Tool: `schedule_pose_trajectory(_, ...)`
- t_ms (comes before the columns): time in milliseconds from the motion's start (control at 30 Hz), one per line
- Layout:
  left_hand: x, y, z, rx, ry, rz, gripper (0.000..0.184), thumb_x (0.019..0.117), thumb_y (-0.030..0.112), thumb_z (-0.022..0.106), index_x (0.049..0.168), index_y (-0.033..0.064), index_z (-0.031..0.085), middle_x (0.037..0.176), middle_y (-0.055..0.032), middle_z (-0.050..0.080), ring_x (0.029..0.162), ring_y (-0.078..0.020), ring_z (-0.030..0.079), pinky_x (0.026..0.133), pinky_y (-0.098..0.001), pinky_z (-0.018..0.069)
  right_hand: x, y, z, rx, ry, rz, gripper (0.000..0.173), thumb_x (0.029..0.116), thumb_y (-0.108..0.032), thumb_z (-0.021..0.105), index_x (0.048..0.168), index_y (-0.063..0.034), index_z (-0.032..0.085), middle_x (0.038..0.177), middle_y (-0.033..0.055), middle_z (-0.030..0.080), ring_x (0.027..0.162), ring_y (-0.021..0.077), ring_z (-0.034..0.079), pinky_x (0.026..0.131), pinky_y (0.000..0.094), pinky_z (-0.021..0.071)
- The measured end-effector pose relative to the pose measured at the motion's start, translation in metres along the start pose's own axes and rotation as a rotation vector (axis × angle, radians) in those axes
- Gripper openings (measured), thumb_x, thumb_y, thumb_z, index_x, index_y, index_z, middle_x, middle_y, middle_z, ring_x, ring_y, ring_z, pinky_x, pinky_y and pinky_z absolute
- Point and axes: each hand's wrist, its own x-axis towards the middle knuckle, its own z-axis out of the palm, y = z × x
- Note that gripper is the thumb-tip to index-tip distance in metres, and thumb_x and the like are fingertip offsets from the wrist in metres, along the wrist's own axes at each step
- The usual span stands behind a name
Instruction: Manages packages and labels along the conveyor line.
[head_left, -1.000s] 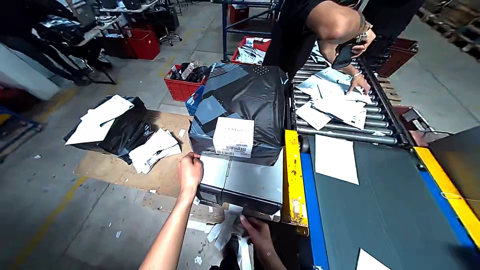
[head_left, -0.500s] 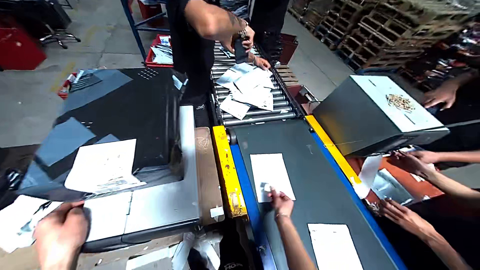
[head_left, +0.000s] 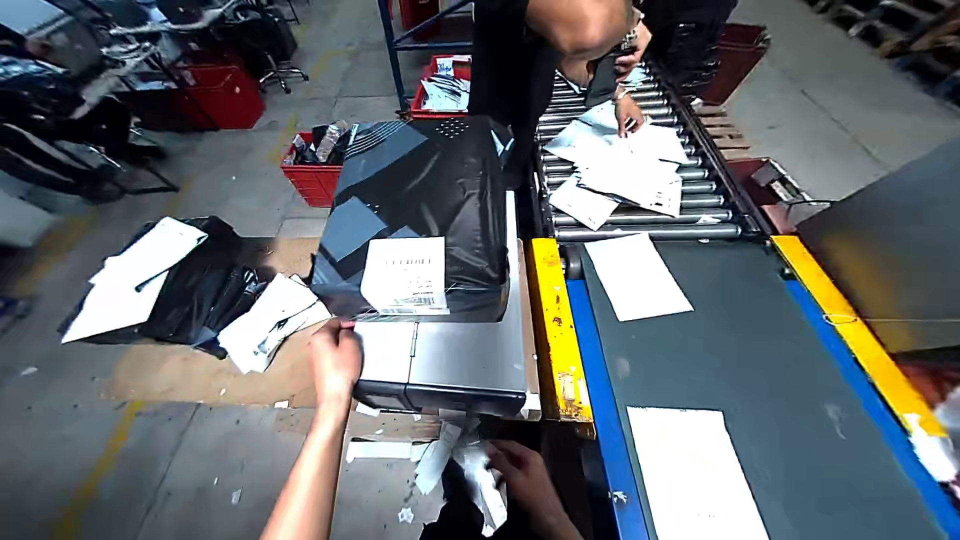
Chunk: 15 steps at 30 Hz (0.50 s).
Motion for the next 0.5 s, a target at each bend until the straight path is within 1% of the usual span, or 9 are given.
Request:
schedule_pose_trajectory(100,0.006,-0.004,-0.001,0.020,-0.014,-0.043,0.027,0.1030,0.011,0.048,0.103,0.0020,0.074,0.094,-0.0217,0.071,0.094,-0.0408,0.068,0.083,-0.0662,0.0493,0.026,-0.042,0.064,0.306,-0.040,0.221,0.037,0.0994,-0.035,0.070,0.116,-0.0021,0.072,0.099,0.0110,0.078,0.078,0.0216,0.074,0.065,0.0389,0.0595)
schedule_pose_trajectory(167,0.007,-0.006,-0.002,0.033,-0.008,-0.049,0.028,0.1031,0.010,0.047,0.102,0.0028,0.074,0.093,-0.0209,0.071,0.094,-0.0399,0.068,0.083,-0.0651,0.0490,0.038,-0.065,0.084,0.436,0.065,0.294,0.027,0.0997,-0.026,0.071,0.109,-0.0004,0.071,0.089,0.0091,0.077,0.064,0.0142,0.069,0.053,0.0292,0.0529)
schedule_pose_trajectory(200,0.006,-0.006,-0.005,0.035,-0.008,-0.043,0.027,0.1032,0.010,0.048,0.102,0.0026,0.074,0.093,-0.0219,0.071,0.093,-0.0414,0.067,0.082,-0.0661,0.0485,0.042,-0.072,0.093,0.504,0.140,0.281,0.020,0.0999,-0.016,0.070,0.106,0.0025,0.070,0.082,0.0094,0.076,0.056,0.0105,0.064,0.047,0.0247,0.0471)
schedule_pose_trajectory(233,0.002,-0.004,-0.008,0.032,-0.018,-0.028,0.026,0.1034,0.011,0.048,0.103,0.0021,0.073,0.094,-0.0240,0.070,0.093,-0.0442,0.067,0.080,-0.0682,0.0482,0.043,-0.075,0.100,0.550,0.208,0.239,0.013,0.0986,-0.006,0.068,0.103,0.0058,0.068,0.076,0.0099,0.073,0.053,0.0092,0.059,0.046,0.0238,0.0452)
schedule_pose_trajectory(300,-0.001,-0.002,-0.007,0.017,-0.040,-0.008,0.026,0.1037,0.012,0.049,0.108,0.0010,0.072,0.097,-0.0264,0.070,0.094,-0.0465,0.066,0.081,-0.0707,0.0483,0.033,-0.071,0.099,0.548,0.255,0.111,0.008,0.0945,0.002,0.070,0.092,0.0090,0.067,0.069,0.0094,0.070,0.054,0.0101,0.061,0.051,0.0260,0.0515)
schedule_pose_trajectory(333,0.001,-0.002,-0.002,0.009,-0.047,0.005,0.026,0.1038,0.013,0.049,0.108,-0.0004,0.072,0.097,-0.0267,0.069,0.094,-0.0458,0.066,0.081,-0.0703,0.0482,0.024,-0.067,0.086,0.491,0.224,0.067,0.012,0.0940,-0.002,0.072,0.087,0.0070,0.069,0.066,0.0074,0.069,0.053,0.0091,0.061,0.052,0.0256,0.0515)
schedule_pose_trajectory(400,0.004,-0.006,0.002,0.002,-0.040,0.018,0.028,0.1036,0.014,0.048,0.107,-0.0025,0.071,0.098,-0.0273,0.069,0.095,-0.0445,0.066,0.083,-0.0698,0.0476,0.008,-0.046,0.029,0.364,0.180,0.003,0.013,0.0929,-0.008,0.075,0.087,0.0031,0.074,0.069,0.0069,0.072,0.056,0.0106,0.065,0.054,0.0279,0.0552)
schedule_pose_trajectory(433,0.006,-0.007,0.004,0.005,-0.031,0.022,0.029,0.1031,0.014,0.047,0.106,-0.0032,0.071,0.099,-0.0275,0.069,0.097,-0.0442,0.066,0.085,-0.0695,0.0470,0.009,-0.028,-0.015,0.310,0.237,-0.046,0.012,0.0927,-0.008,0.074,0.089,0.0029,0.076,0.071,0.0083,0.074,0.058,0.0131,0.068,0.055,0.0308,0.0581)
schedule_pose_trajectory(500,0.009,-0.004,0.008,0.007,-0.006,0.034,0.030,0.1020,0.011,0.045,0.106,-0.0054,0.070,0.102,-0.0290,0.068,0.100,-0.0445,0.065,0.088,-0.0688,0.0460,0.038,-0.008,-0.137,0.214,0.469,-0.036,0.016,0.0979,-0.003,0.059,0.095,0.0065,0.071,0.078,0.0111,0.074,0.064,0.0168,0.068,0.062,0.0359,0.0579)
